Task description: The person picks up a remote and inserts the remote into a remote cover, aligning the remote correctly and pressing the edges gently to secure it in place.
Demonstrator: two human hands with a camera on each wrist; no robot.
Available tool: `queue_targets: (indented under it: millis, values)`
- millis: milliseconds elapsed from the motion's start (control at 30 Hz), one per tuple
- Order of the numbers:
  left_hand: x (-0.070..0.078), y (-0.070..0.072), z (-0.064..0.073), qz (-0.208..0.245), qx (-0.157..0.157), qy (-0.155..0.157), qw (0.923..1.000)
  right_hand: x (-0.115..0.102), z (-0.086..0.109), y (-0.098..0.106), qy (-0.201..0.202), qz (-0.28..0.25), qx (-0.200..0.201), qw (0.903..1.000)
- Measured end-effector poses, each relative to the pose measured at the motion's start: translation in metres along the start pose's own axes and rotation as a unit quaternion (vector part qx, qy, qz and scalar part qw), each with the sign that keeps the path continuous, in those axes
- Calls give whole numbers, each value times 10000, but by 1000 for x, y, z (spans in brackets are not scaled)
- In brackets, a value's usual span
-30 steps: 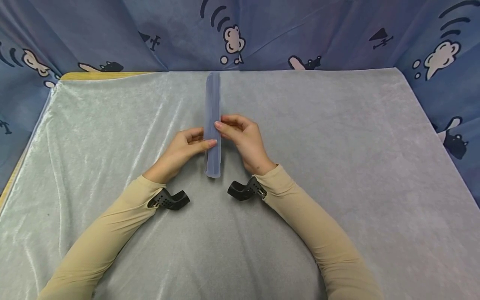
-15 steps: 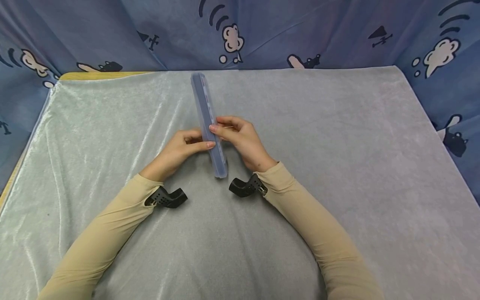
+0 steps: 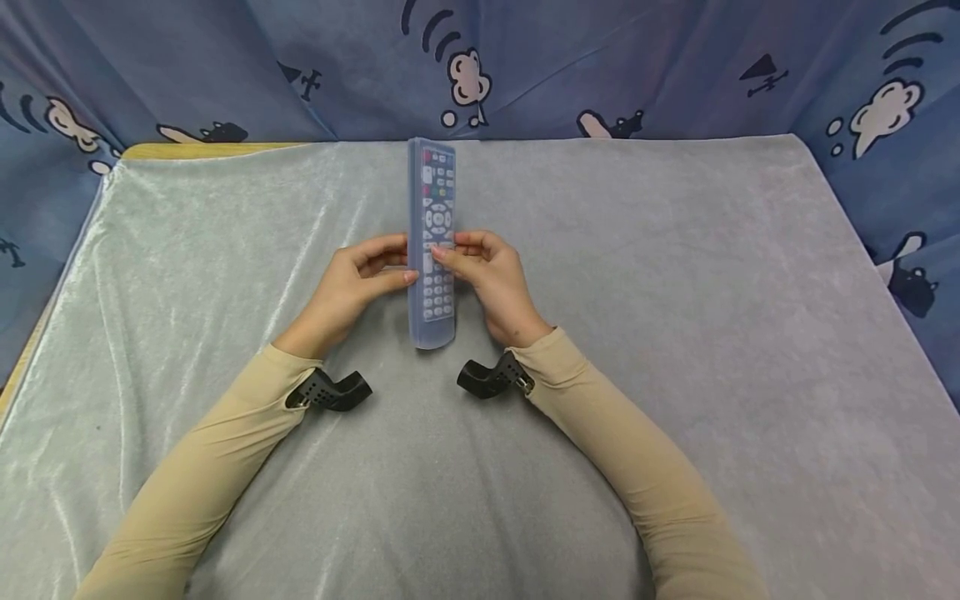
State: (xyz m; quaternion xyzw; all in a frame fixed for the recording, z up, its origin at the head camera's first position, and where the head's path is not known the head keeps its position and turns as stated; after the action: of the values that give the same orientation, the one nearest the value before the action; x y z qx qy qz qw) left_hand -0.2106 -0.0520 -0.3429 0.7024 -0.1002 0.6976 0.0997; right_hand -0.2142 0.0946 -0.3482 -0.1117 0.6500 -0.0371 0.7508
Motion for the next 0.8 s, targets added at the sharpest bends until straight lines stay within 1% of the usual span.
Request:
queue_targets:
  millis: [167, 333, 567, 733, 800]
  values:
    - [-2, 1, 0, 44, 38, 152, 9999, 2, -2, 3, -9, 141, 70, 9999]
    - [-6, 0, 0, 95, 67, 409, 9991, 5, -3, 4, -49, 356, 115, 9993]
    - [-12, -3, 0, -49, 107, 763, 9970, 2, -2, 6, 102, 709, 136, 9973]
    - [-17, -2, 0, 217, 139, 949, 9952, 2, -4, 8, 41, 824, 73, 9966]
    - [-18, -3, -1, 327, 107, 992, 9945, 2, -5, 9, 2, 876, 61, 9961]
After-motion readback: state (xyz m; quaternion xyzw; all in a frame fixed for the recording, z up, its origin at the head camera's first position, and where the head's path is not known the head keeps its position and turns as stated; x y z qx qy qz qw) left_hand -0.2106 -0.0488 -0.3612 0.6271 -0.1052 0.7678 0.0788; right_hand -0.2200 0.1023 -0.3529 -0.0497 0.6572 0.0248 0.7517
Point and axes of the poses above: each hand's wrist, its own z-axis away from the middle knuckle, its own y-axis out of the back of the hand, x = y × z, the point moved 8 cm from there along -z, towards the middle knuckle, and after that the axes turned 1 degree about -z, right-handed, at the moved point
